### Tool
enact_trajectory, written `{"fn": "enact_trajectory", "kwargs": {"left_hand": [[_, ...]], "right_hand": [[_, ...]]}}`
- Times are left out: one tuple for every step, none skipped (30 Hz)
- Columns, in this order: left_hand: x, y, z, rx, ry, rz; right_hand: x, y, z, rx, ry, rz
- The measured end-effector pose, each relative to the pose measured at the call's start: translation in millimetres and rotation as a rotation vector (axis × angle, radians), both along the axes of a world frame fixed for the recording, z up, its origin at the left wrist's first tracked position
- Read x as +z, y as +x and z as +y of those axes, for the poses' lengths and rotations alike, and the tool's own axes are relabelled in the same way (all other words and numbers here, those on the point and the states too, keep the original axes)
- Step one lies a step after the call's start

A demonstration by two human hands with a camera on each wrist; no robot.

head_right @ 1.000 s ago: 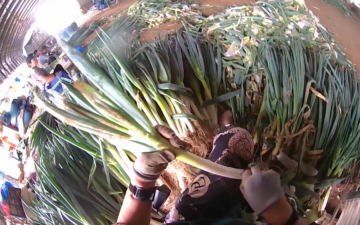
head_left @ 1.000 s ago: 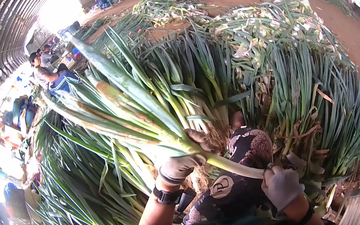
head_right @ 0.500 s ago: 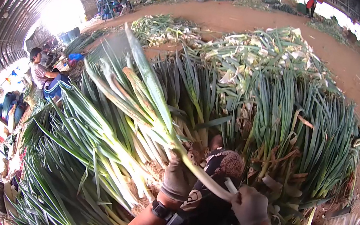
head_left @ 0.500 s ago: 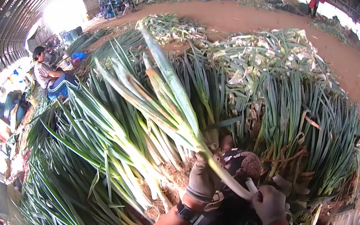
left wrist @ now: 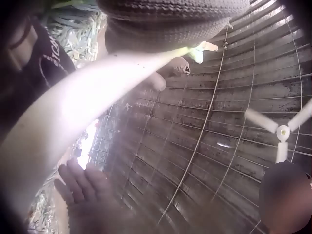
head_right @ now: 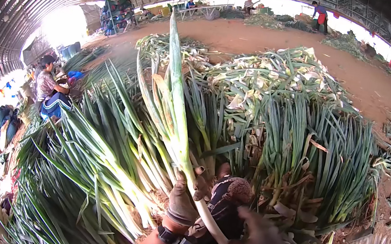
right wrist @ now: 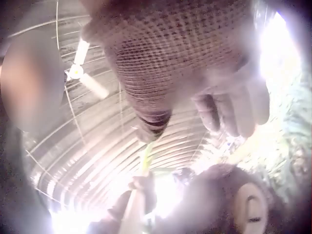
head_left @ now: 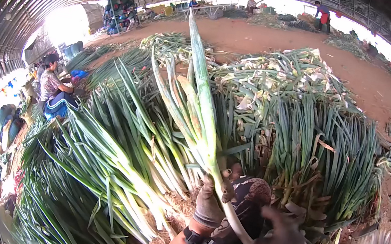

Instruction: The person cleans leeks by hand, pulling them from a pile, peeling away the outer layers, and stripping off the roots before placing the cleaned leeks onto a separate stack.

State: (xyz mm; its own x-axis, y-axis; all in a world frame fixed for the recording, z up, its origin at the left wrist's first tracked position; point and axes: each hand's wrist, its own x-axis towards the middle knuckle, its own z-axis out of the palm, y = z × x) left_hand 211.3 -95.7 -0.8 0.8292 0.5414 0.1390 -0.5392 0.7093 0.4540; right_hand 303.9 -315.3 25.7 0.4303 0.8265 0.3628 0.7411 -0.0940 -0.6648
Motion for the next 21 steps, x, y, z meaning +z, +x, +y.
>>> {"fn": "enact_trajectory", "kwargs": {"left_hand": [[1.6, 0.5, -0.6, 0.004, 0.01, 0.009], [6.8, 0.3, -2.1, 0.01, 0.022, 0.016], [12.5, 0.2, -3.8, 0.016, 0.034, 0.023], [19.6, 0.8, -5.4, 0.051, 0.063, 0.07], [23.8, 1.6, -6.6, 0.053, 0.102, 0.072], [26.9, 2.1, -8.1, 0.05, 0.142, 0.077], [28.8, 2.9, -10.0, 0.046, 0.18, 0.081], [26.7, 7.2, -10.0, 0.022, 0.191, 0.064], [30.4, 10.0, -12.5, 0.009, 0.229, 0.075], [40.7, 12.6, -16.3, -0.007, 0.268, 0.083], [48.3, 15.6, -19.6, -0.028, 0.309, 0.089], [52.4, 20.0, -20.3, -0.014, 0.411, 0.076], [62.5, 22.3, -20.1, -0.048, 0.432, 0.068], [70.4, 23.6, -19.0, -0.061, 0.465, 0.116], [77.6, 24.2, -17.8, -0.074, 0.501, 0.165], [78.7, 25.8, -14.8, -0.069, 0.544, 0.18], [100.9, 19.0, -18.7, -0.097, 0.613, 0.362], [112.1, 15.0, -23.6, -0.12, 0.644, 0.384], [118.1, 12.6, -26.7, -0.141, 0.678, 0.406], [120.7, 11.7, -28.0, -0.168, 0.743, 0.422], [129.9, 6.1, -33.9, -0.152, 0.84, 0.545]], "right_hand": [[-4.1, -9.6, 2.2, 0.008, -0.13, 0.049], [-8.0, -17.4, 3.5, 0.016, -0.26, 0.097], [-8.7, -19.5, 4.2, 0.024, -0.388, 0.144], [-6.0, -18.0, 3.0, 0.035, -0.488, 0.284], [-3.3, -17.5, -0.8, 0.046, -0.587, 0.432], [-2.5, -17.5, -5.2, 0.054, -0.683, 0.585], [-9.2, -16.4, -10.7, 0.081, -0.647, 0.476], [-21.4, -14.0, -16.7, 0.104, -0.611, 0.365], [-29.4, -11.9, -20.2, 0.119, -0.573, 0.254], [-32.2, -10.1, -21.3, 0.15, -0.549, 0.202], [-33.5, -8.2, -22.8, 0.176, -0.525, 0.149], [-30.8, -7.6, -26.3, 0.199, -0.502, 0.095], [-21.0, -7.9, -28.6, 0.11, -0.471, 0.029], [-3.9, -8.2, -27.9, 0.02, -0.439, -0.034], [10.6, -4.8, -30.1, -0.071, -0.407, -0.096], [18.0, 5.2, -33.4, -0.058, -0.284, -0.214], [32.1, 12.7, -38.0, -0.098, -0.149, -0.285], [50.4, 19.2, -40.7, -0.141, -0.011, -0.36], [70.3, 24.7, -42.5, -0.184, 0.127, -0.438], [93.7, 24.1, -45.1, -0.264, 0.122, -0.59], [117.4, 21.9, -45.1, -0.342, 0.111, -0.738]]}}
